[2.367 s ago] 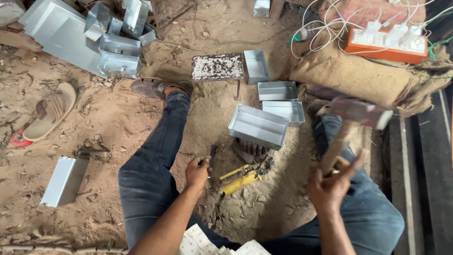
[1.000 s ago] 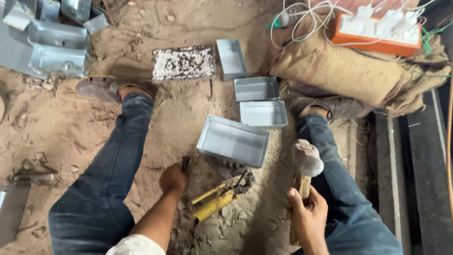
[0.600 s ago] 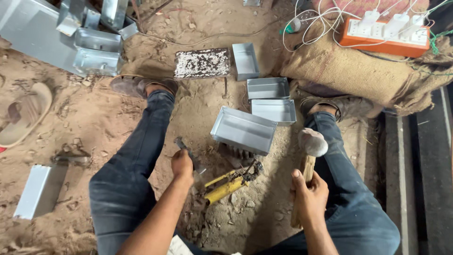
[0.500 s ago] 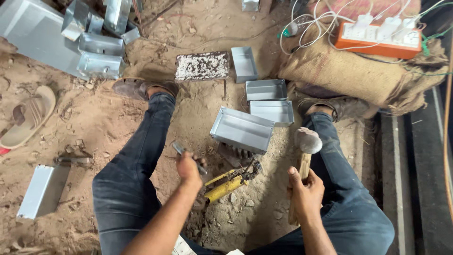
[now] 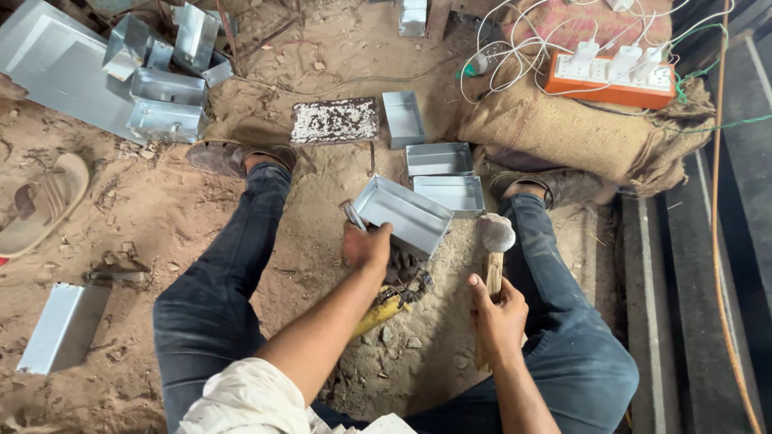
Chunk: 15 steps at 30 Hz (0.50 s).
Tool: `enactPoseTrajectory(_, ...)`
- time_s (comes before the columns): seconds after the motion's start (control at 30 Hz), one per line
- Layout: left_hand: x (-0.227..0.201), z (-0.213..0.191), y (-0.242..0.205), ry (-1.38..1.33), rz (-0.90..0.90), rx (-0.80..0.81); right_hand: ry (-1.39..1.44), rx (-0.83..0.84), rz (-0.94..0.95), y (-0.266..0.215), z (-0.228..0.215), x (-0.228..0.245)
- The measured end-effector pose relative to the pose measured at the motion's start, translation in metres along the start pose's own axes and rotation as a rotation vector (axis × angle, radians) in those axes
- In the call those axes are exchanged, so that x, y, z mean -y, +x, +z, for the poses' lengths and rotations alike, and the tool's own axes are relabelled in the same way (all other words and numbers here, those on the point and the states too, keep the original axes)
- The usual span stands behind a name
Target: The person sits on the ground and uses a hammer and a metal punch to shape and flatten the edges of small rectangular metal boxes. They repeatedly reposition the boxes and strike them to form the corners and smooth the surfaces.
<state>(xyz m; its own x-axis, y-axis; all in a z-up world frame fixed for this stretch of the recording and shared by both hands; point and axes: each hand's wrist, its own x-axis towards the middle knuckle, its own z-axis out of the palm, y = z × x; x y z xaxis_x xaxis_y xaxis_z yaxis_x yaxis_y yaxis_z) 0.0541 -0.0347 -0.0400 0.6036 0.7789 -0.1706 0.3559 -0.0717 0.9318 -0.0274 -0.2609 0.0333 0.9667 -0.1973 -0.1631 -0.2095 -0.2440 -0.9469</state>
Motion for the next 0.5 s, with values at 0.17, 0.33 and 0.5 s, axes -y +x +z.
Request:
enactPoseTrajectory(0.17,0.010,-0.002,0.040,0.011,0.093,0.173,-0.031,-0.011,-0.027,0.004,-0.003,0.001)
enactPoseTrajectory(0.33,0.027,0.005,0.067,0.120,0.203,0.272,-0.108,-0.035,-0.001,0.006,-0.001,0.006)
enactPoseTrajectory(0.5,0.040,0.026,0.067,0.098,0.252,0.159,-0.077,-0.014,0.004,0.006,-0.002,0.003)
